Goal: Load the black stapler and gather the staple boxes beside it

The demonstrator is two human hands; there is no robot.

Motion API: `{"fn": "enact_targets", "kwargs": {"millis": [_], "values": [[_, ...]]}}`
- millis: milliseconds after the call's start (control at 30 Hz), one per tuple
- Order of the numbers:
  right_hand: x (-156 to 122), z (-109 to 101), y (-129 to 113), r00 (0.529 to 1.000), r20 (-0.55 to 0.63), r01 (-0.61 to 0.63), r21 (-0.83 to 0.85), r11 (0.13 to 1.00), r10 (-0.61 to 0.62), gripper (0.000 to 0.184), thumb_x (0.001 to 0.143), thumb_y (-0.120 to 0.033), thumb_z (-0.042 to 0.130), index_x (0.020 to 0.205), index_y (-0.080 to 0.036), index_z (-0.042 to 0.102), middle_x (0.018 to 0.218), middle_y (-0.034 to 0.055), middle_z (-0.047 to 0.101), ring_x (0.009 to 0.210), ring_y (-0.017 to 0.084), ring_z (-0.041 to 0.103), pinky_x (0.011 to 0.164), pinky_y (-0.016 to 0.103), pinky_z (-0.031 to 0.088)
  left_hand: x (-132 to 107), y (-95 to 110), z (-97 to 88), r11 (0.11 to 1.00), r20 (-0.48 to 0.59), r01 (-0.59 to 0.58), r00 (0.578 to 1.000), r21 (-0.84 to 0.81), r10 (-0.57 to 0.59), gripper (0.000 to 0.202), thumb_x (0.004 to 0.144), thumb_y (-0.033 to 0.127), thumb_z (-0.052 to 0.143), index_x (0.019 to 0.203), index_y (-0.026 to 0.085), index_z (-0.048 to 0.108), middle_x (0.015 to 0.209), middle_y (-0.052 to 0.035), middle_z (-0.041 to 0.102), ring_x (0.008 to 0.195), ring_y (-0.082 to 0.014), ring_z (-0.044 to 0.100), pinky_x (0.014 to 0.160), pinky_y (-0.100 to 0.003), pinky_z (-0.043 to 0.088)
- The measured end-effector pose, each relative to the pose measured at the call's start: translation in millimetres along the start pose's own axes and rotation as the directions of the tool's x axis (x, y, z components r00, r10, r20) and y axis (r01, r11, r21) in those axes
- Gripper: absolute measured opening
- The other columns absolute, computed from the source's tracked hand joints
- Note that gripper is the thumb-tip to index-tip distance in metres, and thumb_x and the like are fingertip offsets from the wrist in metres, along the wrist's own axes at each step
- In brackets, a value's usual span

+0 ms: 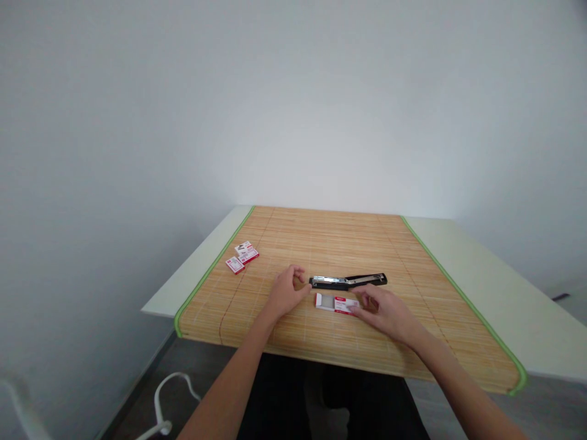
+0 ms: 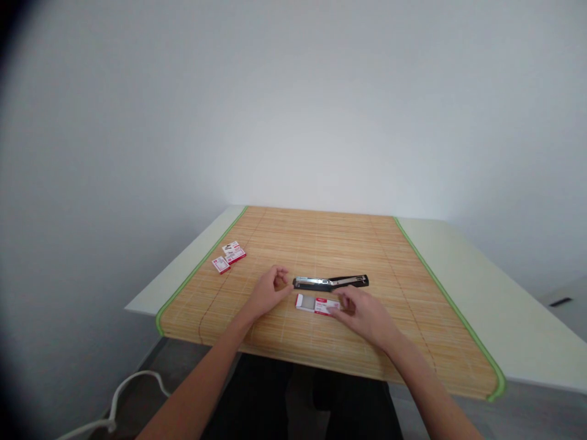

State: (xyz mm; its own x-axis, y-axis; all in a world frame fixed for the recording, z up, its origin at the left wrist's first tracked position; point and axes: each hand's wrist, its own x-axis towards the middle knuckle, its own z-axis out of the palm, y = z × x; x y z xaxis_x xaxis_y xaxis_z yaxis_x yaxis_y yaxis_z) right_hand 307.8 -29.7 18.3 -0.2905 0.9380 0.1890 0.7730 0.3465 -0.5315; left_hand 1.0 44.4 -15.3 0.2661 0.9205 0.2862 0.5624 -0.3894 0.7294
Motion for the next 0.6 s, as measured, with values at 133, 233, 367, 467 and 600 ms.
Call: {"fn": "enact_targets", "kwargs": {"millis": [133,233,367,467,600], "values": [[-11.3,6.3,10.0,1.000,0.028,-0.004,0.041,0.999,0.003,0.037,0.086,-0.044,0.071,0.120,-0.028,0.067,0.092,0.0022,0.066,0.076,0.019,0.061,0.068,0.031,0.047,-16.7,9.0,-10.5,0.994,0.152,-0.111,0.982,0.005,0.109,0.034,0.082,0.043,0.078,0.111,0.028,0.069,0.095,0.0009,0.071,0.092,-0.0200,0.063,0.088,-0.033,0.043],[-9.9,7.5,10.2,0.999,0.036,0.012,0.070,0.997,-0.015,0.030,0.088,-0.041,0.069,0.116,-0.028,0.070,0.091,0.0019,0.065,0.076,0.019,0.060,0.069,0.031,0.047,-22.3,14.1,-14.5,0.984,0.216,-0.168,0.964,0.056,0.152,0.037,0.078,0.050,0.081,0.109,0.032,0.073,0.094,0.0017,0.071,0.097,-0.0231,0.062,0.093,-0.036,0.040],[-6.8,6.8,7.7,0.999,0.045,0.023,0.078,0.997,-0.027,0.030,0.089,-0.042,0.068,0.117,-0.030,0.071,0.091,0.0015,0.065,0.076,0.019,0.059,0.069,0.031,0.046,-19.7,15.2,-13.3,0.981,0.240,-0.173,0.960,0.090,0.147,0.035,0.077,0.053,0.081,0.104,0.031,0.077,0.094,0.0005,0.072,0.096,-0.0240,0.061,0.092,-0.036,0.039],[-4.3,8.2,5.6,0.998,0.057,0.029,0.070,0.997,-0.033,0.030,0.090,-0.042,0.067,0.117,-0.031,0.072,0.088,0.0013,0.063,0.076,0.019,0.059,0.069,0.031,0.045,-17.2,14.6,-11.6,0.983,0.243,-0.162,0.960,0.090,0.136,0.036,0.077,0.055,0.081,0.104,0.032,0.078,0.094,0.0003,0.072,0.095,-0.0237,0.061,0.091,-0.035,0.039],[2.3,14.0,-1.3,0.995,0.082,0.047,0.069,0.997,-0.052,0.027,0.091,-0.041,0.066,0.114,-0.030,0.074,0.085,0.0012,0.063,0.076,0.019,0.058,0.070,0.031,0.045,-16.2,14.4,-10.2,0.983,0.252,-0.148,0.961,0.105,0.118,0.040,0.074,0.059,0.082,0.105,0.033,0.079,0.094,-0.0006,0.072,0.095,-0.0244,0.060,0.089,-0.035,0.038]]}}
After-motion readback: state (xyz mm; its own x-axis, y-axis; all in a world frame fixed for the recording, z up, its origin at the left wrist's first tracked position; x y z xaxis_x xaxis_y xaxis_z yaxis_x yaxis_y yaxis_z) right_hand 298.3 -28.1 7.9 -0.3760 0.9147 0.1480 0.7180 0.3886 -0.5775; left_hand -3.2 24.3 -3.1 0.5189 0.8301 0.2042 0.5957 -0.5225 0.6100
